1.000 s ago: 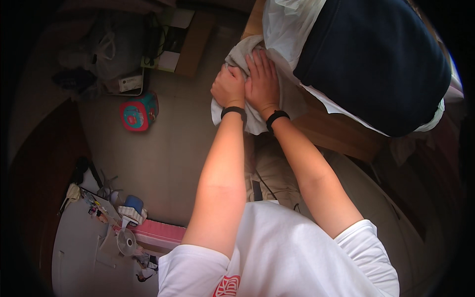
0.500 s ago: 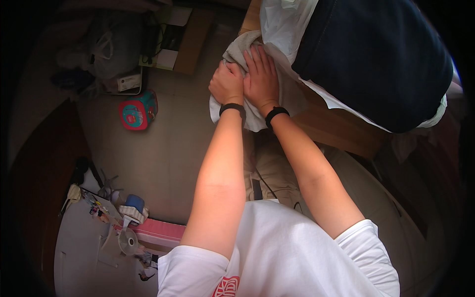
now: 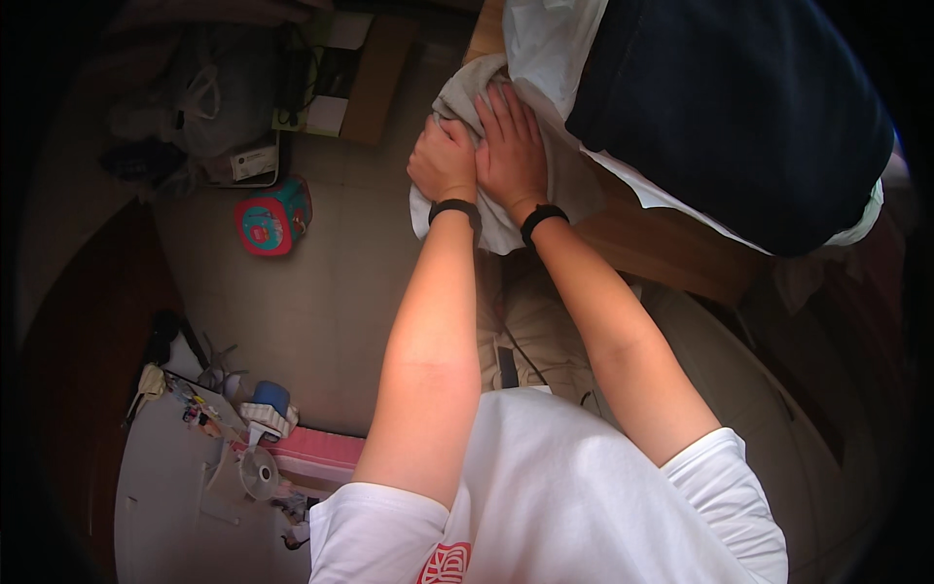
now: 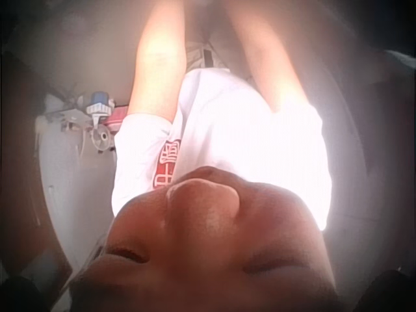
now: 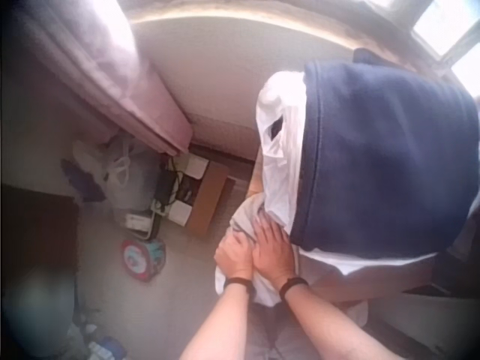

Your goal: The person wipes a white wardrobe handle, a mirror frame, a wooden desk surface, a plastic bin lid, and a wooden door by hand using a grey cloth.

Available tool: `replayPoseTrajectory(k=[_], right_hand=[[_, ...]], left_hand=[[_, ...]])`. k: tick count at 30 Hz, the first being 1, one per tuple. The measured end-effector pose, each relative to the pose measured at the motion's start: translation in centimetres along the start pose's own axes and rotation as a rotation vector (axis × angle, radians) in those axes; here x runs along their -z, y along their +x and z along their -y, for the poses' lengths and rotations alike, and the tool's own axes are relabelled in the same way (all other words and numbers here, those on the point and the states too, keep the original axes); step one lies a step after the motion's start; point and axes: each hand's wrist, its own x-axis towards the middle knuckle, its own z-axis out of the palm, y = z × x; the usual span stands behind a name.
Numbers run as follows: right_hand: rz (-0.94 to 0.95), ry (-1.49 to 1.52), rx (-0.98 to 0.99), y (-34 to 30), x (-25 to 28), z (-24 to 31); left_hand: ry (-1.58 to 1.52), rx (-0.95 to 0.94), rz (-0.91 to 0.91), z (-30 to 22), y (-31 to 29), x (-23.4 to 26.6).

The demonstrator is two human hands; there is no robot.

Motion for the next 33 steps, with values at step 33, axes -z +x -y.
replayPoseTrajectory(k=[33], right_hand=[[-0.063, -0.163, 0.019, -0.16, -0.18, -0.14]], left_hand=[[-0.03, 0.03, 0.021, -0.04, 0.06, 0.04]])
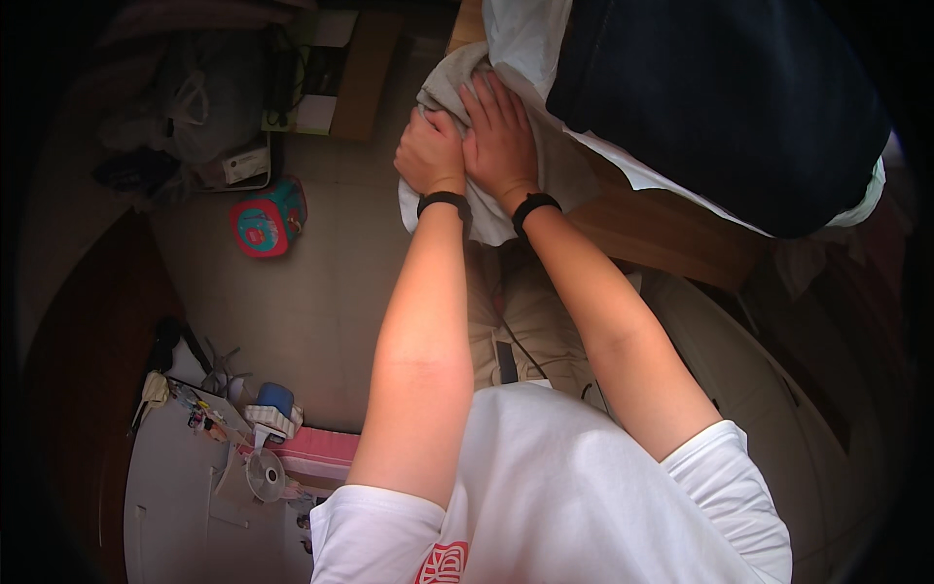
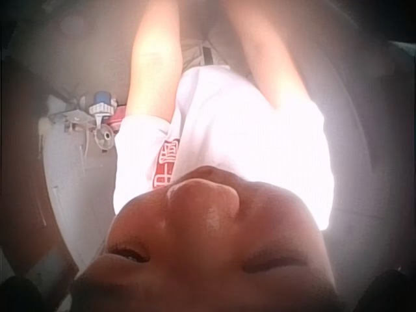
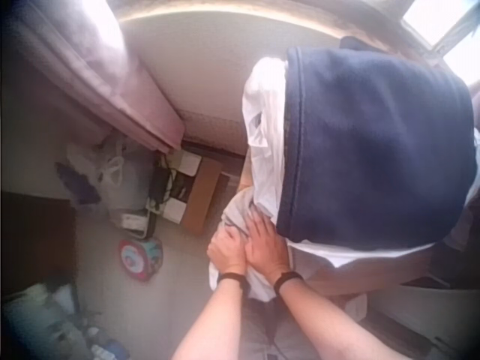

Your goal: The person wipes a white wardrobe handle, a mirror frame, a wooden desk surface, a plastic bin lid, and a wooden door by hand using a grey cloth.

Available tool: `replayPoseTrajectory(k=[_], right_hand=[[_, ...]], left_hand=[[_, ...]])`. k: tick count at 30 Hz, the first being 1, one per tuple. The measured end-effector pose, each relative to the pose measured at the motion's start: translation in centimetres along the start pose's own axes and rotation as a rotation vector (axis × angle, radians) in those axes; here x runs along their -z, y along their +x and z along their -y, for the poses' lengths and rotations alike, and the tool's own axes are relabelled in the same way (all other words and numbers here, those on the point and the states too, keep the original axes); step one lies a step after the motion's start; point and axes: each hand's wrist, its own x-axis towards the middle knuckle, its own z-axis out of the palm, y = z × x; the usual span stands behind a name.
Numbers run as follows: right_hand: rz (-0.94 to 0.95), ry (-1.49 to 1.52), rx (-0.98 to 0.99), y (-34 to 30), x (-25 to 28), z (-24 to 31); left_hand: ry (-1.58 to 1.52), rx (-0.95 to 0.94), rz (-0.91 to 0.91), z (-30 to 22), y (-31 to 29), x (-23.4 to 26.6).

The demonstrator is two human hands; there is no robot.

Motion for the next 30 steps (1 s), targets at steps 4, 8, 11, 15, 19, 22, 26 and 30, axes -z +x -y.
replayPoseTrajectory(k=[4, 8, 11, 15, 19, 22, 26, 30], right_hand=[[0.029, 0.221, -0.014, 0.1, 0.0, 0.0], [0.013, 0.215, 0.01, 0.2, -0.4, -0.1], [-0.001, 0.189, 0.01, 0.1, -1.1, -0.2], [-0.07, 0.057, 0.046, 0.4, -2.6, -0.9], [-0.136, 0.083, 0.082, 0.8, -4.0, -1.3], [-0.18, 0.09, 0.085, 0.9, -5.5, -1.3], [-0.233, 0.184, 0.043, -0.1, -6.5, -0.8], [-0.262, 0.216, -0.099, -5.7, -6.5, -0.5]], left_hand=[[-0.006, -0.007, 0.0, 0.0, 0.1, -0.1], [-0.012, -0.027, -0.014, 0.5, 0.2, -0.3], [-0.043, -0.073, -0.026, 0.8, 0.4, -0.6], [-0.12, -0.146, -0.13, 1.0, 0.8, -1.5], [-0.078, -0.277, -0.249, 1.8, 1.7, -2.7], [-0.102, -0.34, -0.279, 2.9, 2.2, -3.6], [-0.156, -0.535, -0.302, 4.8, 2.2, -3.7], [-0.111, -0.746, -0.146, 7.5, -1.6, -3.5]])
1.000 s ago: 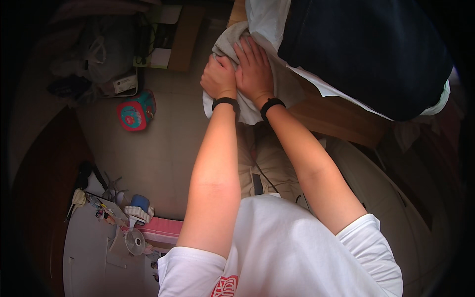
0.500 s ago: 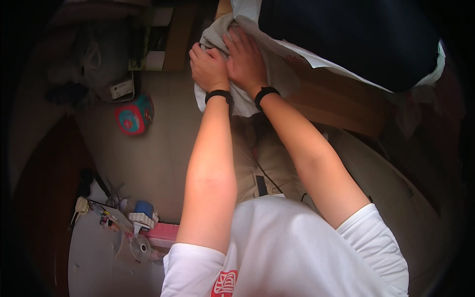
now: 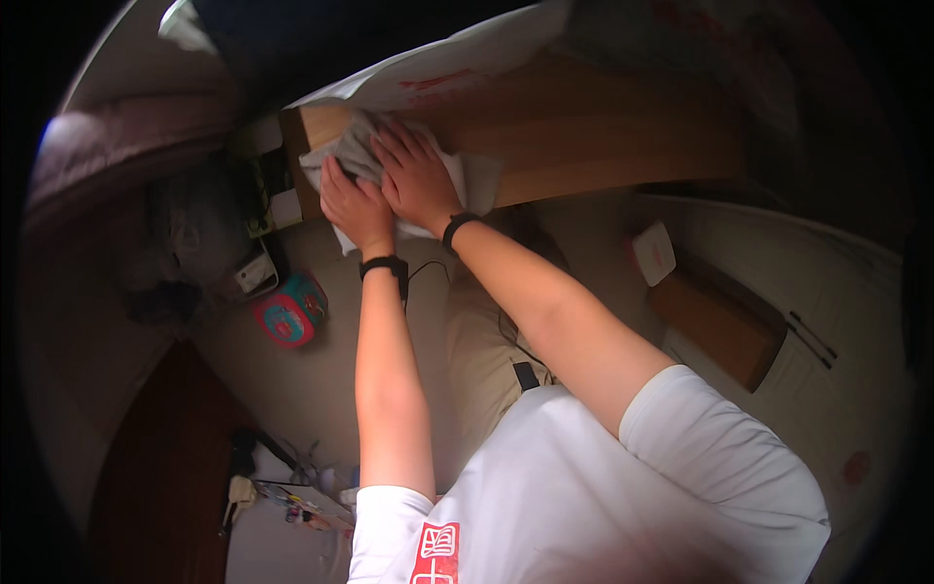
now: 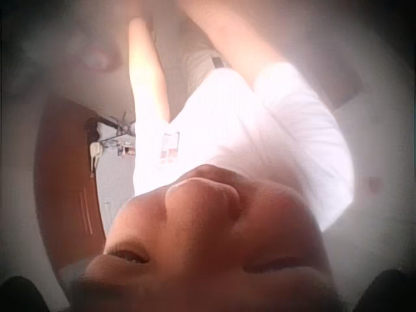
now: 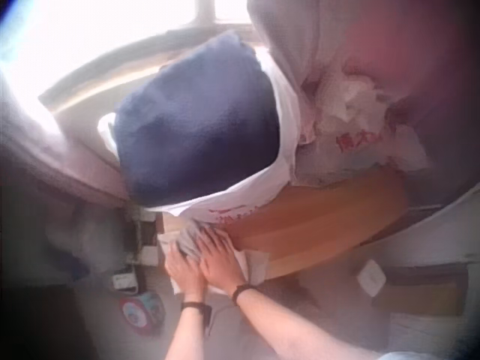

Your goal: The person wipes a white wardrobe handle, a mirror frame, a wooden desk surface, a plastic bin lid, and a wooden door by hand using a grey cloth.

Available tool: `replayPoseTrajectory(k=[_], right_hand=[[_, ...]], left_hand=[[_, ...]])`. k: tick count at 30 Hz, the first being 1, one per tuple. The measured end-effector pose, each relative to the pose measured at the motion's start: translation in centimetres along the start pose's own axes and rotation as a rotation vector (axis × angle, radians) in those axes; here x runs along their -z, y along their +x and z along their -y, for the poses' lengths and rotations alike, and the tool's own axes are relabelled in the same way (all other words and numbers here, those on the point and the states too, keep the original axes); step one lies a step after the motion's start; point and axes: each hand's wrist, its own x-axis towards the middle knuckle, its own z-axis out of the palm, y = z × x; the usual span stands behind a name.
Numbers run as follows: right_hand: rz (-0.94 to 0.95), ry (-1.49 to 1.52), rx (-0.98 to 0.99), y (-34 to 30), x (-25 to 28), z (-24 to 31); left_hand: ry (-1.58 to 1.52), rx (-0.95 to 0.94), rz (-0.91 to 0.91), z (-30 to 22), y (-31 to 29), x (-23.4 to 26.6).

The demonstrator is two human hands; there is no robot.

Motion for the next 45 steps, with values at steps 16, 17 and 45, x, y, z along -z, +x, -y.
replayPoseTrajectory(k=[16, 17, 45], right_hand=[[-0.246, -0.067, -0.577, -7.1, 12.7, -11.8], [-0.25, -0.099, -0.607, -7.5, 13.7, -13.2], [-0.578, -0.727, -0.985, -14.9, 33.7, -46.3]], left_hand=[[0.17, -0.295, 0.346, -15.9, -5.9, -5.1], [0.16, -0.329, 0.366, -17.6, -5.9, -5.9], [-0.214, -0.753, 0.577, -53.8, -8.6, -24.3]])
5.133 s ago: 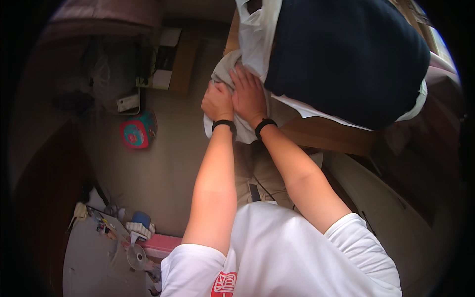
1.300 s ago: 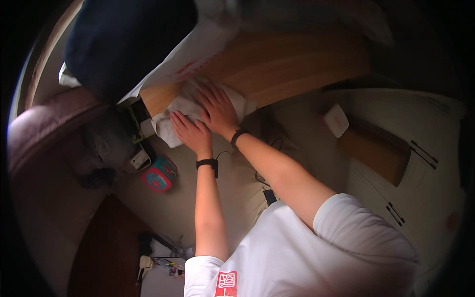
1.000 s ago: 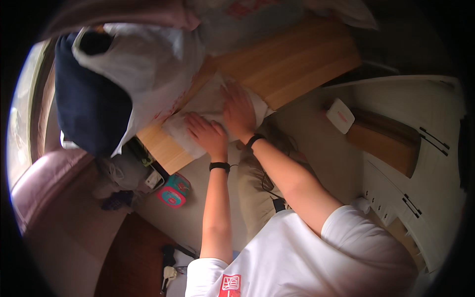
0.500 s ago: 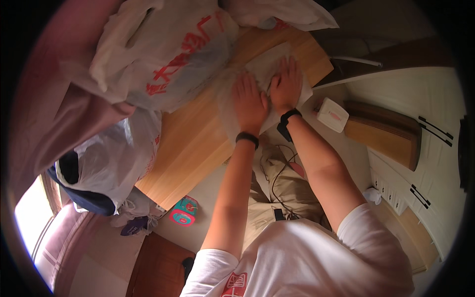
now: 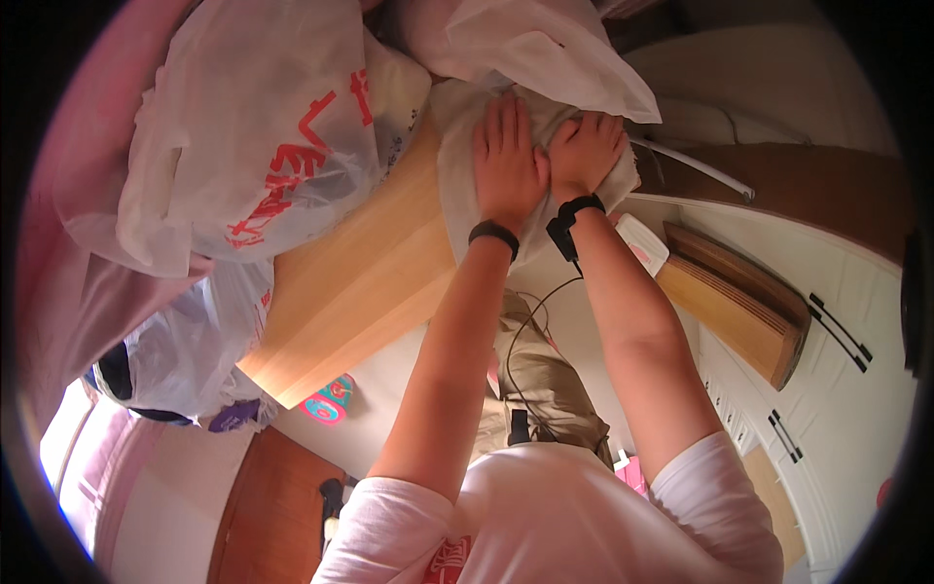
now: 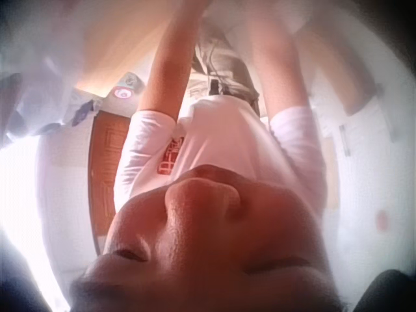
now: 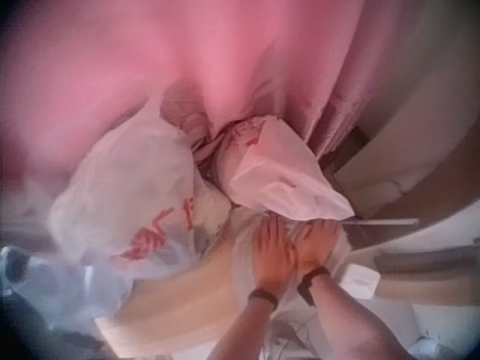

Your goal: The person wipes a white wardrobe handle, a mirror frame, a wooden desk surface, a plastic bin lid, and a wooden door by hand using a grey cloth.

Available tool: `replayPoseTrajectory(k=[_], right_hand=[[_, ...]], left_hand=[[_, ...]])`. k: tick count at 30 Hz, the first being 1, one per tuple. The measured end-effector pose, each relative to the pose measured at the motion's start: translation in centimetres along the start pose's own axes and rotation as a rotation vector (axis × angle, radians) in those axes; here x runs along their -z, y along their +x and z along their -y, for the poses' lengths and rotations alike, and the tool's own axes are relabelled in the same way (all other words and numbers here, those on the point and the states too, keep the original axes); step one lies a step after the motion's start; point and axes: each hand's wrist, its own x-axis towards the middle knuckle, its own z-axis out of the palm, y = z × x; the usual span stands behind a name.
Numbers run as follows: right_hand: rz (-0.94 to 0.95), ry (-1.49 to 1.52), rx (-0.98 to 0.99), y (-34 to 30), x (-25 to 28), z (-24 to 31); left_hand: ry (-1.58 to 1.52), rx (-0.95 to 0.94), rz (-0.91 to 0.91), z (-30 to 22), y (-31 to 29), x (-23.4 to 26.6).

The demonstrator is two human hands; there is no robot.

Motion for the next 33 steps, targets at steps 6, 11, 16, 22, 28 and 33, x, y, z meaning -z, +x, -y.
replayPoseTrajectory(k=[6, 11, 16, 22, 28, 33], right_hand=[[-0.01, -0.056, 0.038, 0.3, -0.4, -0.2], [-0.069, -0.083, 0.088, 1.1, -1.5, -1.2], [0.033, 0.017, 0.298, 2.4, 0.1, -1.5], [0.281, 0.106, 0.525, -4.1, 3.1, -2.0], [0.218, 0.152, 0.679, -11.3, 4.6, 1.1], [0.292, 0.196, 0.832, -19.1, 5.9, 7.2]], left_hand=[[-0.065, 0.005, -0.043, -0.1, 0.3, 0.1], [-0.102, 0.04, -0.13, -0.3, 0.6, -0.1], [-0.15, 0.123, -0.208, -1.0, -0.9, -1.8], [-0.083, 0.307, -0.254, -1.2, -8.9, -1.1], [-0.327, 0.448, -0.396, 2.0, -16.6, 3.1], [-0.255, 0.596, -0.388, 7.9, -23.9, 8.7]])
